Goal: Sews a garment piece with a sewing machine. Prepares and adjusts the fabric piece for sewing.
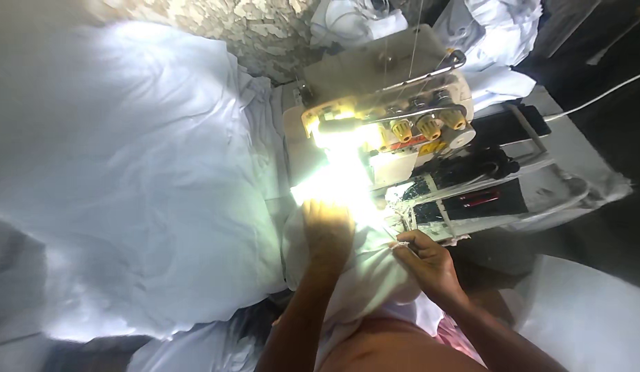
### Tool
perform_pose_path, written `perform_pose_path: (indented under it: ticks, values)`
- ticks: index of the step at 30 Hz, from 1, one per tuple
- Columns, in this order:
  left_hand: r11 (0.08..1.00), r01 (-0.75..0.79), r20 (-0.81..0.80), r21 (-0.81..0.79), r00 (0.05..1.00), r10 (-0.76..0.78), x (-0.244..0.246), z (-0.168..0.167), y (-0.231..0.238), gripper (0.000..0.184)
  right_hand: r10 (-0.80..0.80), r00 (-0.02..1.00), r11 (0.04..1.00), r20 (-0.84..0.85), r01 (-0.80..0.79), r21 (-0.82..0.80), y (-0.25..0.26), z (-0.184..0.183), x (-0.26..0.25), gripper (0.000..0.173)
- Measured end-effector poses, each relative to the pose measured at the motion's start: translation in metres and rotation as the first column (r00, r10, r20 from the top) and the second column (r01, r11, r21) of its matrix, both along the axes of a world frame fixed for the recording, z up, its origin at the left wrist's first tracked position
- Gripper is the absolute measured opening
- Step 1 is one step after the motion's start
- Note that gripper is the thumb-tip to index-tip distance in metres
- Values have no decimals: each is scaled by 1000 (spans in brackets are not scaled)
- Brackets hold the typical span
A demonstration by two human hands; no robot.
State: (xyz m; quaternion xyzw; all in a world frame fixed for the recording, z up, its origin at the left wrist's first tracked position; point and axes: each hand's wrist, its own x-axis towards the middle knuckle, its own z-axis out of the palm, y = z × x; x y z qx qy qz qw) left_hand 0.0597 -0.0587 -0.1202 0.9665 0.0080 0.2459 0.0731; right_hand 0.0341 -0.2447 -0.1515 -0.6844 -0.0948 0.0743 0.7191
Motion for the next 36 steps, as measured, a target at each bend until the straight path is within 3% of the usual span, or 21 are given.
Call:
perform_pose_path:
  ticks: [8, 13, 19, 26, 32, 34, 36]
  values:
    - [1000, -7, 7, 23, 1000, 7, -16, 1, -15, 32, -26, 999, 999, 37, 27, -22, 1, 4, -13, 9]
    - [1000, 9, 2, 6, 1000, -9, -8, -3, -8, 31, -38, 999, 999, 27, 38, -12, 14, 4, -13, 9]
    - [971, 49, -157, -235, 984, -87, 0, 3, 27, 27, -55, 997, 998, 46, 56, -24, 36, 0, -5, 9]
    - [898, 230, -135, -376, 945, -299, 52, -2, 83, 41, -57, 989, 994, 136, 70, -89, 55, 2, 19, 12]
    - [886, 315, -61, -340, 933, -354, 86, -1, 101, 25, -67, 955, 960, 288, 140, -243, 65, 13, 50, 12]
    - [893, 281, -66, -351, 944, -323, 99, -4, 107, 27, -78, 951, 948, 299, 164, -273, 69, 18, 59, 9]
    - [906, 164, -176, -390, 953, -249, 107, 7, 103, 29, -78, 954, 946, 291, 164, -282, 71, 21, 66, 10]
